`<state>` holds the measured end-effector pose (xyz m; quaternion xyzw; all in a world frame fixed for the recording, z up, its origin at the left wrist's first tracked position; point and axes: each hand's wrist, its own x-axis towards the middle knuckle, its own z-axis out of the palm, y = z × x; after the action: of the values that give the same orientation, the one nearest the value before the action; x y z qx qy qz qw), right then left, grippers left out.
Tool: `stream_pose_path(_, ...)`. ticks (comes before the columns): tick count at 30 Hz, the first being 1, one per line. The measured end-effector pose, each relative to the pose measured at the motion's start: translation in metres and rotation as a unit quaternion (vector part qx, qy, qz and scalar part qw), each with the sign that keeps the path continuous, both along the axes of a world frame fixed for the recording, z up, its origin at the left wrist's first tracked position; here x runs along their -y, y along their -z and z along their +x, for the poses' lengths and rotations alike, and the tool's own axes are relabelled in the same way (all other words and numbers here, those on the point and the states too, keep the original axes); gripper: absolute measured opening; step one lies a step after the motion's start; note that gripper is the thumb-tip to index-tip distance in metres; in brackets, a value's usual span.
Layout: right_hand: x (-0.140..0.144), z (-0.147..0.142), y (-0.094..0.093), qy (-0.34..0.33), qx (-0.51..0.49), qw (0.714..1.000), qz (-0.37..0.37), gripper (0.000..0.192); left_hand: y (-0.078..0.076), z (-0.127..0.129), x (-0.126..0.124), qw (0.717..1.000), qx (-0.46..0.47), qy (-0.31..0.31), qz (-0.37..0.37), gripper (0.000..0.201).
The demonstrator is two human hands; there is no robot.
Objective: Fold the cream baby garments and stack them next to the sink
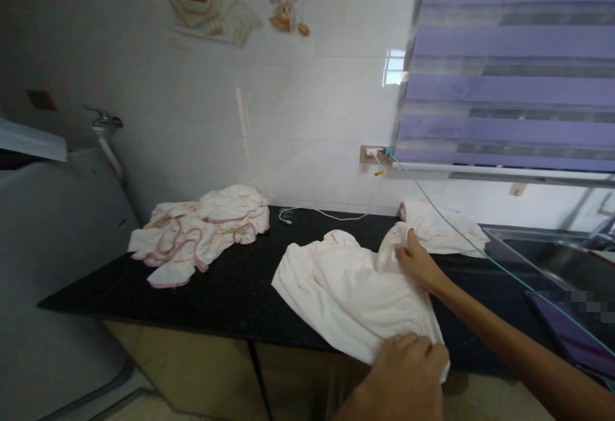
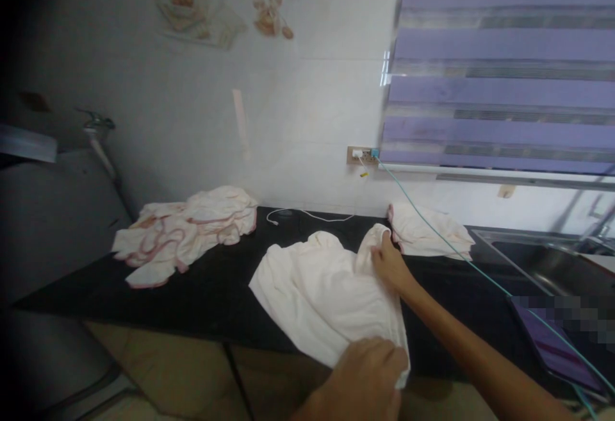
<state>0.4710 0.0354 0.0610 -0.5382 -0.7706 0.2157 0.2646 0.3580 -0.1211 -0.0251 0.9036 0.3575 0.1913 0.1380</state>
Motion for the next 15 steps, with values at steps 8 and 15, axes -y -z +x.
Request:
stream_pose_path(8,-0.029,0.067,0.041,0.104,0.242,0.965,-0.015,0.033,0.013,0.109,0.010,0.995,0.008,-0.048,-0.085,0.056)
stream_pose_path(15,-0.041,0.140,0.090,0.239,0.292,0.926,0.017,0.042,-0.048,0.006,-0.051,0.985,0.128,-0.085,0.082,0.031)
